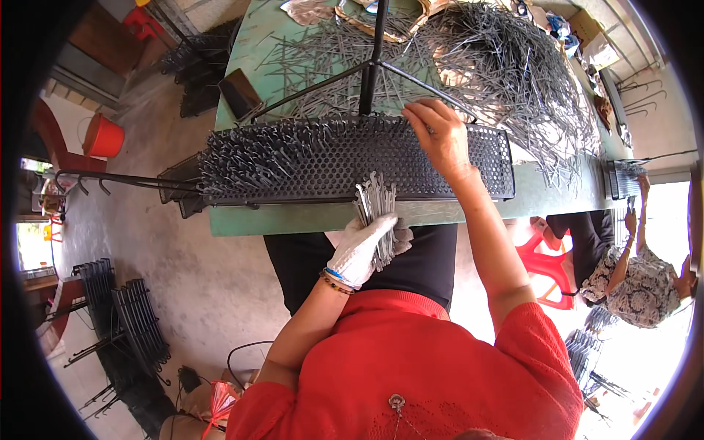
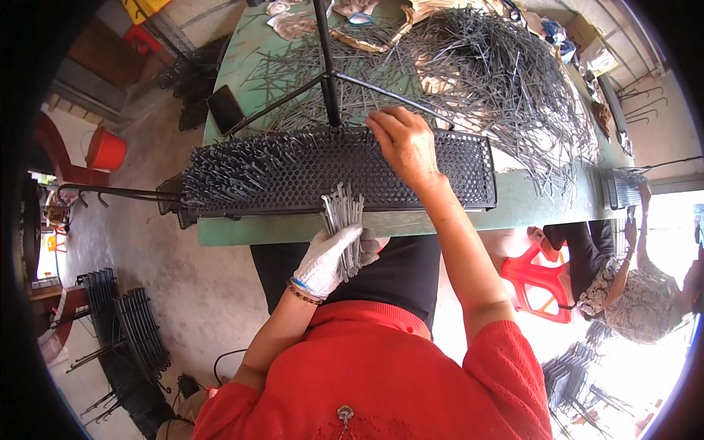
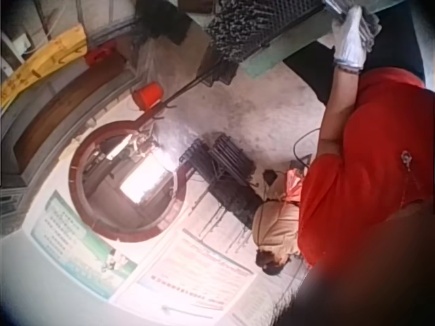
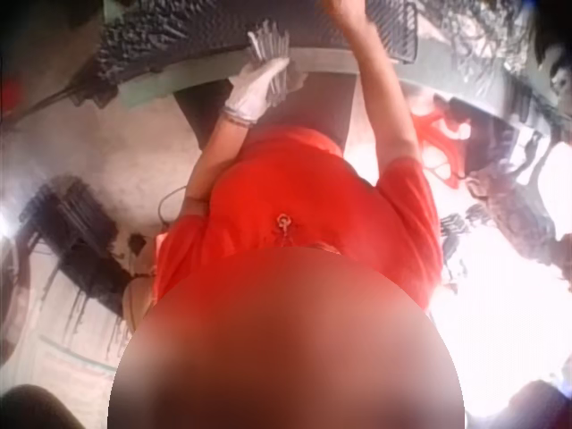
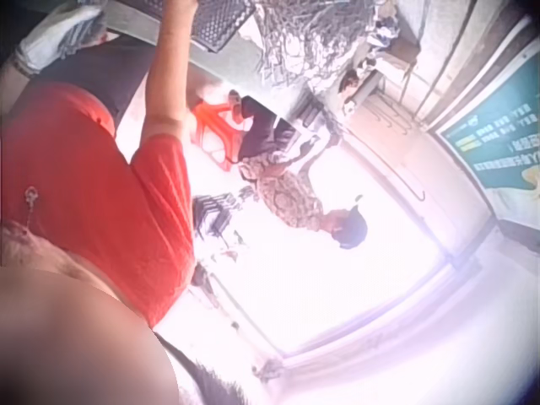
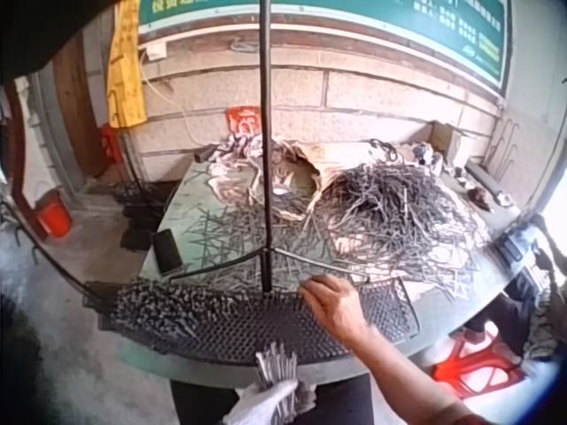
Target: The person is manually inserting small metal rods one by one into a perforated grate at a workbench.
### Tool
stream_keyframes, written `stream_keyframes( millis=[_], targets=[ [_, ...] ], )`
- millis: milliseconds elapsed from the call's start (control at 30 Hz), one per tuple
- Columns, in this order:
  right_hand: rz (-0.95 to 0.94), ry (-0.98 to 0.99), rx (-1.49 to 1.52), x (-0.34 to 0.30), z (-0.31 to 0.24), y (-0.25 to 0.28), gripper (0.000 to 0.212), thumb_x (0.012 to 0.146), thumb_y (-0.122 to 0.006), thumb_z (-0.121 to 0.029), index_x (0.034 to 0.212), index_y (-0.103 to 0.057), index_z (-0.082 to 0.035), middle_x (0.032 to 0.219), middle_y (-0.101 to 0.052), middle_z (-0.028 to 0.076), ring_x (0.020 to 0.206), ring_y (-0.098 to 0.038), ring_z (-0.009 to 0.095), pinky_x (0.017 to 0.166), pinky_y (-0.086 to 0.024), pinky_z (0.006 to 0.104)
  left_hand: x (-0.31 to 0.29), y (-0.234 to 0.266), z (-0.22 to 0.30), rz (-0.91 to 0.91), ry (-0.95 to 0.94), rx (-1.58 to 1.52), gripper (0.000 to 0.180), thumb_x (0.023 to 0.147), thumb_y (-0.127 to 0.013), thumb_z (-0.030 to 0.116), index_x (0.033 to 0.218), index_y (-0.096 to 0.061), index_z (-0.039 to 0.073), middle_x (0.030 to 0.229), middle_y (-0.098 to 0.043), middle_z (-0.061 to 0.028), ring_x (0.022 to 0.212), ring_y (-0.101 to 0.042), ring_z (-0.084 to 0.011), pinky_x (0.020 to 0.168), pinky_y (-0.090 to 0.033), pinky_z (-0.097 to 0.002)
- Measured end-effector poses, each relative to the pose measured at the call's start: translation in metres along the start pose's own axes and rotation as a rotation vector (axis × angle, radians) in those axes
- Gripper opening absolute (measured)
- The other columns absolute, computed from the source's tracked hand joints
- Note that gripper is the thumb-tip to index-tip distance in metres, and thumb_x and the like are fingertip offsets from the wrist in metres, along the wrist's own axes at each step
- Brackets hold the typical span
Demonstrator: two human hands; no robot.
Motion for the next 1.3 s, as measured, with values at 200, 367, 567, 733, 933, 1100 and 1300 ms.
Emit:
stream_keyframes(
  millis=[200, 367, 567, 733, 933, 1100, 1300],
  targets=[
    [-0.013, 0.023, -0.049, -0.003, -0.007, 0.003, 0.013, 0.084, -0.069, -0.01, 0.094, -0.07, -0.002, 0.093, -0.066, 0.01, 0.079, -0.064, 0.028, 0.07, -0.051, 0.0339, 0.003, 0.004, -0.001, -0.006, -0.01, 0.03, 0.016, 0.09, -0.061, 0.007, 0.103, -0.058, -0.002, 0.09, -0.066, -0.0134, 0.078, -0.069, -0.0232, 0.069, -0.061, -0.036],
    [-0.361, -0.537, 0.395, -0.028, -0.022, 0.008, 0.027, 0.084, -0.073, -0.023, 0.091, -0.071, 0.002, 0.08, -0.069, 0.013, 0.066, -0.063, 0.017, 0.061, -0.049, 0.0293, 0.0, 0.001, 0.003, -0.043, -0.049, -0.003, 0.017, 0.091, -0.059, 0.008, 0.104, -0.058, -0.003, 0.091, -0.066, -0.014, 0.079, -0.069, -0.0229, 0.07, -0.061, -0.0353],
    [-0.604, -0.761, 0.634, -0.06, -0.03, 0.001, 0.028, 0.084, -0.073, -0.024, 0.091, -0.072, 0.004, 0.071, -0.068, 0.009, 0.06, -0.059, 0.009, 0.055, -0.047, 0.0259, 0.001, -0.003, 0.005, -0.081, -0.109, 0.061, 0.019, 0.095, -0.055, 0.01, 0.108, -0.057, -0.004, 0.092, -0.067, -0.0139, 0.081, -0.069, -0.0253, 0.078, -0.06, -0.0397],
    [-0.523, -0.929, 0.748, -0.055, -0.02, 0.011, 0.028, 0.087, -0.071, -0.023, 0.092, -0.071, 0.005, 0.069, -0.065, 0.003, 0.059, -0.057, 0.006, 0.053, -0.045, 0.0225, 0.0, 0.002, 0.001, -0.024, -0.06, -0.032, 0.02, 0.093, -0.058, 0.012, 0.109, -0.058, -0.001, 0.092, -0.067, -0.0122, 0.08, -0.068, -0.0213, 0.069, -0.06, -0.0344],
    [-0.545, -0.843, 0.675, -0.042, -0.018, 0.014, 0.025, 0.089, -0.069, -0.019, 0.091, -0.069, 0.006, 0.067, -0.064, 0.002, 0.06, -0.058, 0.006, 0.054, -0.045, 0.0218, -0.001, -0.002, 0.002, -0.019, -0.079, 0.102, 0.021, 0.092, -0.061, 0.013, 0.107, -0.058, -0.002, 0.09, -0.067, -0.011, 0.077, -0.068, -0.0202, 0.068, -0.06, -0.0331],
    [-0.605, -0.848, 0.715, -0.052, -0.02, 0.007, 0.024, 0.089, -0.07, -0.02, 0.092, -0.07, 0.004, 0.07, -0.063, 0.001, 0.06, -0.057, 0.005, 0.053, -0.045, 0.0192, -0.001, -0.002, 0.001, -0.007, -0.09, 0.138, 0.02, 0.091, -0.061, 0.012, 0.106, -0.058, -0.002, 0.089, -0.066, -0.011, 0.077, -0.068, -0.02, 0.067, -0.06, -0.0328],
    [-0.528, -0.848, 0.747, -0.06, -0.016, 0.014, 0.022, 0.09, -0.067, -0.017, 0.095, -0.07, 0.004, 0.075, -0.065, 0.003, 0.064, -0.057, 0.006, 0.057, -0.047, 0.02, 0.001, 0.005, -0.004, 0.018, -0.103, 0.029, 0.02, 0.093, -0.058, 0.013, 0.107, -0.058, -0.002, 0.089, -0.066, -0.0121, 0.079, -0.068, -0.0216, 0.068, -0.06, -0.0343]
  ],
)
Point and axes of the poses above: each hand's wrist, its own x-axis towards the middle knuckle, its own y-axis out of the back of the hand, z = x × y, the point moved 4 cm from there along x, towards the middle knuckle
